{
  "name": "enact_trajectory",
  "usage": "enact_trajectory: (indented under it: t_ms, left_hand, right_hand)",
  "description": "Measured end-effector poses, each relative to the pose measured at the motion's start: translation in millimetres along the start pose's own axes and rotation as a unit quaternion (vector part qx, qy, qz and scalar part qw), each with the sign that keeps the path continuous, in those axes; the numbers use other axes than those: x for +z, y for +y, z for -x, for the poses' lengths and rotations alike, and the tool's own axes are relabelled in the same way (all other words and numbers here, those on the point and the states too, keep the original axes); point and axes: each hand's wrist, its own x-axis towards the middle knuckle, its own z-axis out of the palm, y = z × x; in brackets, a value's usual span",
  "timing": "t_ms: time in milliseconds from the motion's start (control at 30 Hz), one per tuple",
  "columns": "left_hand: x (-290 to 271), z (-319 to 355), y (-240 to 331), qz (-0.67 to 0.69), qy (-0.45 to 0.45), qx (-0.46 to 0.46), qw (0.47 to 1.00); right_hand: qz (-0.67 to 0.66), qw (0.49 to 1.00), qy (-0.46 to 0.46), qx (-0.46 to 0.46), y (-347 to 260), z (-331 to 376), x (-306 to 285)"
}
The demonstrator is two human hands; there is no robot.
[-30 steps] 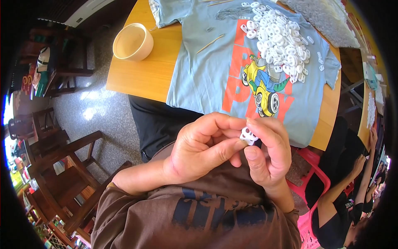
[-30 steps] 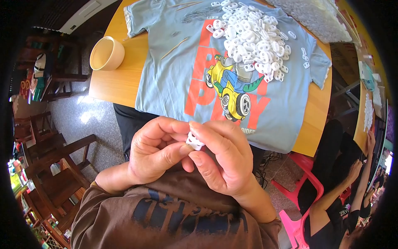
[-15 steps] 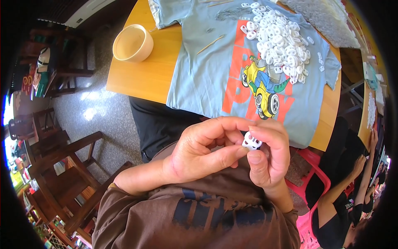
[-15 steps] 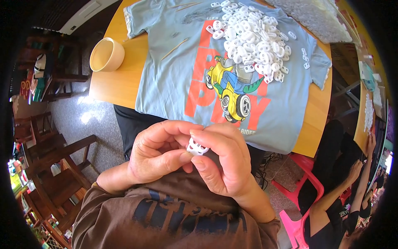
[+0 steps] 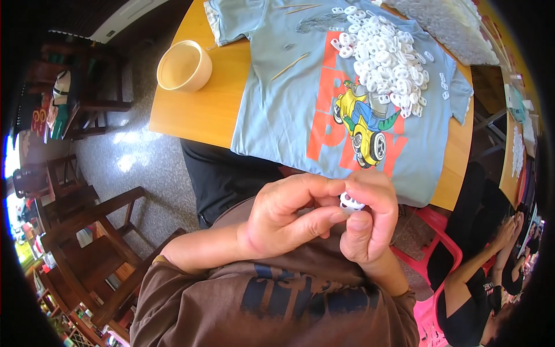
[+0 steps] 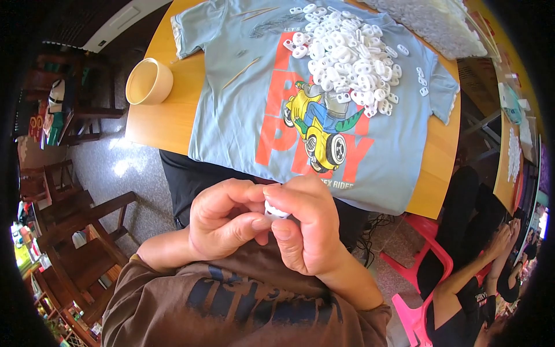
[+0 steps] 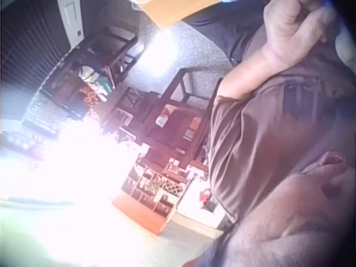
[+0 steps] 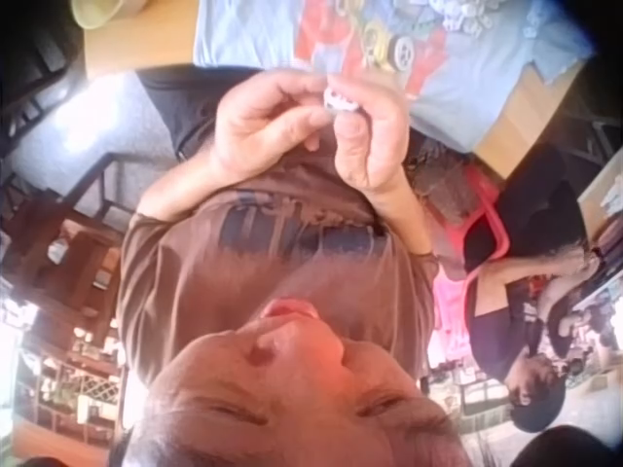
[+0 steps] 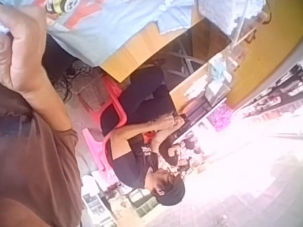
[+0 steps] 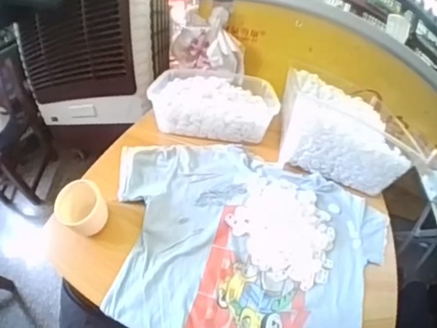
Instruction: Using a thin wire tool to clear holes in small white plastic clips.
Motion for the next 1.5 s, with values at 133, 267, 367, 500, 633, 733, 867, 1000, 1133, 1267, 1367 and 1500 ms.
enact_trajectory:
  t_ms: [133,267,367,500,633,733,867,1000,1133,1267,1367,1500]
  left_hand:
    - [0.9,-0.3,-5.8,-0.09,0.017,0.079,0.993]
    - [0.7,-2.5,-5.3,-0.13,0.017,0.095,0.987]
    - [3.1,-2.6,-0.7,-0.133,0.023,0.086,0.987]
    - [1.6,-6.0,-5.4,-0.176,0.027,0.125,0.976]
    - [4.0,-2.3,-7.5,-0.14,0.051,0.106,0.983]
    - [3.6,0.3,-8.4,-0.076,0.057,0.061,0.994]
    - [1.0,1.7,-8.5,-0.065,0.05,0.046,0.996]
    - [-1.0,-1.2,-6.1,-0.04,0.038,0.024,0.998]
    - [-7.8,-4.8,-6.0,-0.035,0.052,0.032,0.998]
    - [-20.3,-8.3,-0.1,-0.157,0.024,0.121,0.98]
    - [-26.6,-5.7,0.8,-0.157,0.029,0.142,0.977]
    - [-53.3,14.9,21.7,-0.17,0.111,0.152,0.967]
  right_hand:
    - [-0.008,0.999,0.025,-0.026,3.4,2.6,5.5]
    - [-0.007,0.999,0.042,0.0,4.5,7.3,11.1]
    - [-0.009,0.999,0.05,0.001,5.8,7.7,13.2]
    - [-0.008,0.998,0.061,-0.03,12.9,6.2,15.2]
    - [-0.006,0.998,0.051,-0.037,13.6,4.8,13.9]
    - [0.0,0.998,0.047,-0.044,14.1,4.8,13.9]
    - [0.027,0.999,0.025,-0.032,11.6,6.7,9.9]
    - [0.017,0.999,0.032,-0.019,11.5,8.3,7.9]
    - [0.013,1.0,0.017,-0.016,11.4,6.3,10.0]
    - [0.028,1.0,-0.006,-0.005,10.5,9.8,13.5]
    - [0.034,0.999,0.027,0.023,7.8,13.5,20.8]
    - [0.064,0.997,0.012,0.028,8.8,2.8,12.0]
